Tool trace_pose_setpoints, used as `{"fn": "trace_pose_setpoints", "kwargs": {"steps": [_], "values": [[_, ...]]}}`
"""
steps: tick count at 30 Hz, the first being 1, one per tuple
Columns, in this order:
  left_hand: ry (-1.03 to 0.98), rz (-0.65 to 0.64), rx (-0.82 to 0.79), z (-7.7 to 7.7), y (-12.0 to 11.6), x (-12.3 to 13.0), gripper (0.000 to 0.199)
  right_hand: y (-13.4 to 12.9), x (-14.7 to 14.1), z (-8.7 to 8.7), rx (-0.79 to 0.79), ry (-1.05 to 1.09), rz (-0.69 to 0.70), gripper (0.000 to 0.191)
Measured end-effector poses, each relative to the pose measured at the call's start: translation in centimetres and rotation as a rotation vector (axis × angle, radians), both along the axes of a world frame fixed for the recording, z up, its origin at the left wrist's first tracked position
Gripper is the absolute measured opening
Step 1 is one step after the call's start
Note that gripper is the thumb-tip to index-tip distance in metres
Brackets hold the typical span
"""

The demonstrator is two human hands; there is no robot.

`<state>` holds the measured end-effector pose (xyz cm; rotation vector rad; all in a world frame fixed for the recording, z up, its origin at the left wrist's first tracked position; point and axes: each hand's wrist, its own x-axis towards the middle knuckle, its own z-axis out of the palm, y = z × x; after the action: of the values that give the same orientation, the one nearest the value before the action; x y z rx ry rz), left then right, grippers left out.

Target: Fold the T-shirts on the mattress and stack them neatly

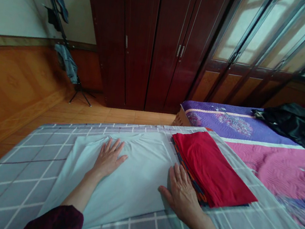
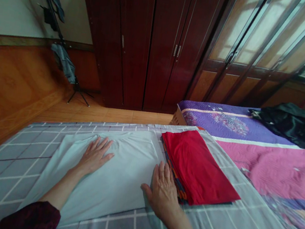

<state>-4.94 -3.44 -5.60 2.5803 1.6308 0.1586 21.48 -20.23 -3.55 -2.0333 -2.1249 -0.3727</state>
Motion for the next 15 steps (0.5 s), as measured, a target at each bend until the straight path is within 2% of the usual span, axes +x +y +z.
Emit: {"fn": "trace_pose_setpoints", "kwargs": {"steps": [1,3,6,8,10,12,15], "values": [[-0.003,0.001,-0.009,0.1,0.0,0.0,0.064,0.6,-1.1,1.1,0.004,0.011,0.018,0.064],[-0.01,0.002,-0.018,0.3,-0.1,0.0,0.065,2.3,-3.9,3.1,-0.008,0.063,0.139,0.06],[-0.016,-0.001,-0.018,0.4,-0.1,0.0,0.062,6.1,-8.2,4.4,-0.118,0.161,0.345,0.058],[-0.024,-0.004,-0.013,0.4,-0.1,0.0,0.059,8.9,-9.8,3.8,-0.208,0.198,0.389,0.055],[-0.041,-0.009,-0.011,0.4,0.0,-0.1,0.059,11.6,-9.9,2.6,-0.243,0.222,0.342,0.052],[-0.061,-0.009,-0.014,0.5,0.2,-0.2,0.06,13.5,-9.1,1.4,-0.226,0.242,0.277,0.049],[-0.083,0.005,-0.027,1.1,-0.1,0.0,0.061,15.0,-7.3,0.0,-0.176,0.276,0.225,0.046]]}}
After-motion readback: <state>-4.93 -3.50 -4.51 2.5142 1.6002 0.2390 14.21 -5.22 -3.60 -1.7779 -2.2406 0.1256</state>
